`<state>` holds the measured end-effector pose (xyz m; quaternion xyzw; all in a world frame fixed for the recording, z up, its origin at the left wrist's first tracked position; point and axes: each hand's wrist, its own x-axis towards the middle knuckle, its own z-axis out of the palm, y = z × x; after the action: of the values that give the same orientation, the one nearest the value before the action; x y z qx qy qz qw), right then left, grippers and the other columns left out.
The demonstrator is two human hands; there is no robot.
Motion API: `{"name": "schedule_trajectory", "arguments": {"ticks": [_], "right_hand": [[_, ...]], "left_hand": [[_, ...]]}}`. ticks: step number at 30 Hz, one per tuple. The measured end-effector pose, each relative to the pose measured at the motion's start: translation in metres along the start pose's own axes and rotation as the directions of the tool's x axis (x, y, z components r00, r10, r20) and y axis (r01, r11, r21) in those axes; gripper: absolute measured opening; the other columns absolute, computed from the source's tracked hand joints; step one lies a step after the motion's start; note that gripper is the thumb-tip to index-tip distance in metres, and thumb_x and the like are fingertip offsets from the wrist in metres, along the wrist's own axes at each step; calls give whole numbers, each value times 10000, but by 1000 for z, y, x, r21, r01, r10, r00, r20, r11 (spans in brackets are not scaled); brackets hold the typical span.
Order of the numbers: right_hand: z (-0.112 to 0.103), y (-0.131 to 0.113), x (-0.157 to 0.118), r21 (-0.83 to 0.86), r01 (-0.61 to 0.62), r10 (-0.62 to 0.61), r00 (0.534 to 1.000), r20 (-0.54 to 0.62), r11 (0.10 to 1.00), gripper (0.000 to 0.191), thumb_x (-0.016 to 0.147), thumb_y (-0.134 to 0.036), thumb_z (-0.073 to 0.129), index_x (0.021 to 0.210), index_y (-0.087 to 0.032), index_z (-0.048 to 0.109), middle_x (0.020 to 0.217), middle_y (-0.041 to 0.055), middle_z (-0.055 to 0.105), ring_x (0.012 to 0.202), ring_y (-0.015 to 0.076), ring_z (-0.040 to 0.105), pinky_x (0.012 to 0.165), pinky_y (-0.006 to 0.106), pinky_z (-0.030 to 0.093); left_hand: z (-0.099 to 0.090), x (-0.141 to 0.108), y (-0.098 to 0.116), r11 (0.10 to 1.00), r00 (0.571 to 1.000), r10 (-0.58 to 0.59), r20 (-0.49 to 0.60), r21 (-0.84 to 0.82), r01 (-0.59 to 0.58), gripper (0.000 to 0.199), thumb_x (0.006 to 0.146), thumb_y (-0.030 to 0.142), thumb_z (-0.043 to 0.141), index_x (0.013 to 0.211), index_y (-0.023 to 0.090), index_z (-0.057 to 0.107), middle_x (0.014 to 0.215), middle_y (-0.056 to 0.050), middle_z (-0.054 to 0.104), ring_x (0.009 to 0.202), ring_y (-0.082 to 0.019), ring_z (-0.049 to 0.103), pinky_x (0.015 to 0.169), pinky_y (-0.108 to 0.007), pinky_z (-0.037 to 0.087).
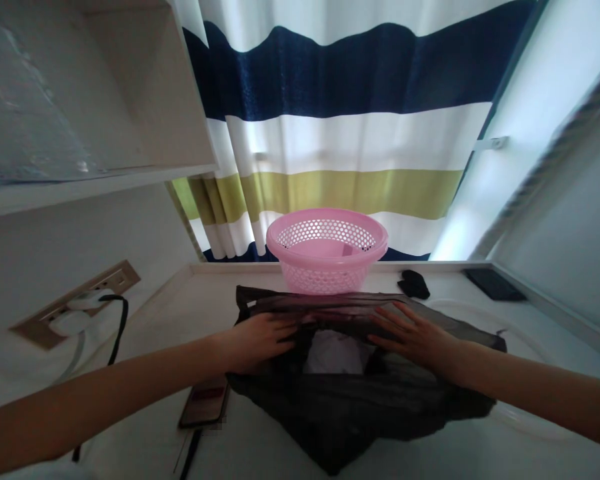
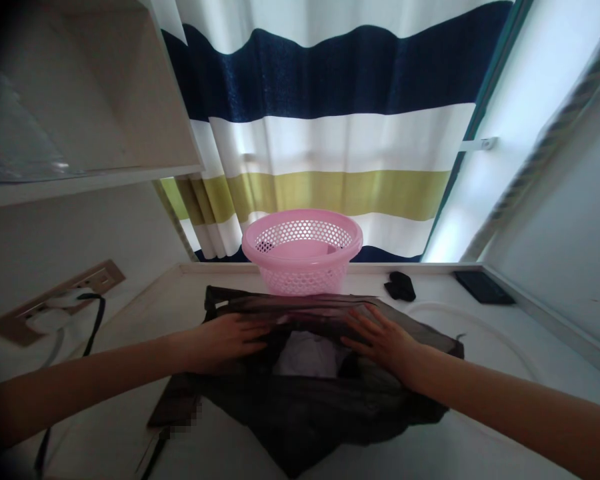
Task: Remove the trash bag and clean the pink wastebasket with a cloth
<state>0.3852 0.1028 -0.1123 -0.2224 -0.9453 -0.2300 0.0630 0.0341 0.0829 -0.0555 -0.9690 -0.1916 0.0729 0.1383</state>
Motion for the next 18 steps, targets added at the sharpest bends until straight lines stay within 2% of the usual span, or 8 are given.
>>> {"name": "schedule_trajectory", "arguments": {"ticks": [3,6,8,9,10,12,15,18], "right_hand": [[7,16,-10,133,-25,22,999,26,991,531,691,-81,410,1167,-315,443,1280,13,392,1172,252,337,956,531,217],[-28,40,7,326,-97,76,994,76,940,428,734,-171,436,1142,-295,475,1266,24,409,1168,247,342,955,491,251],[-58,59,24,498,-247,204,969,141,831,309,753,-318,476,1050,-260,539,1130,43,524,1047,221,463,890,411,360],[-72,69,32,575,-377,333,925,185,726,296,780,-379,440,1012,-234,552,1016,52,580,932,187,529,816,352,419],[-82,78,39,643,-520,523,826,211,563,360,789,-445,400,1017,-201,535,910,68,606,781,160,569,689,301,463],[-94,96,51,705,-665,728,607,317,248,525,763,-566,349,1089,-170,461,841,91,605,534,117,533,420,226,403],[-90,117,70,688,-719,730,417,541,-99,693,681,-681,346,1111,-140,404,814,125,606,389,77,437,298,195,244],[-73,126,91,599,-760,662,316,679,-251,639,660,-689,366,956,-137,494,655,96,603,320,53,339,280,192,201]], "left_hand": [[-7,-15,-7,998,999,32,7,-62,-32,487,653,238,558,1122,154,458,1332,-91,318,1232,-212,250,1001,-343,212],[-35,-22,-7,993,999,-37,-8,-116,36,526,643,229,553,1154,189,434,1327,-63,334,1220,-226,272,981,-352,235],[-57,-24,-4,986,995,-96,3,-134,95,527,657,267,553,1165,206,428,1261,-63,426,1168,-239,351,936,-365,288],[-68,-25,-1,983,993,-119,2,-143,118,529,663,313,559,1165,203,432,1219,-74,467,1117,-248,408,910,-376,312],[-79,-26,2,977,989,-150,1,-156,148,509,687,350,544,1163,203,437,1157,-76,518,1053,-243,464,883,-378,335],[-98,-26,9,954,973,-229,-32,-205,218,415,750,387,480,1130,220,471,1038,-59,586,941,-216,528,822,-359,377],[-119,-23,13,857,908,-390,-154,-422,297,305,784,375,442,1051,248,523,981,-18,604,888,-170,546,780,-298,403],[-120,-14,-5,658,752,-614,-242,-683,317,345,781,368,449,1097,233,483,1102,-25,547,1012,-184,492,862,-308,372]]}}
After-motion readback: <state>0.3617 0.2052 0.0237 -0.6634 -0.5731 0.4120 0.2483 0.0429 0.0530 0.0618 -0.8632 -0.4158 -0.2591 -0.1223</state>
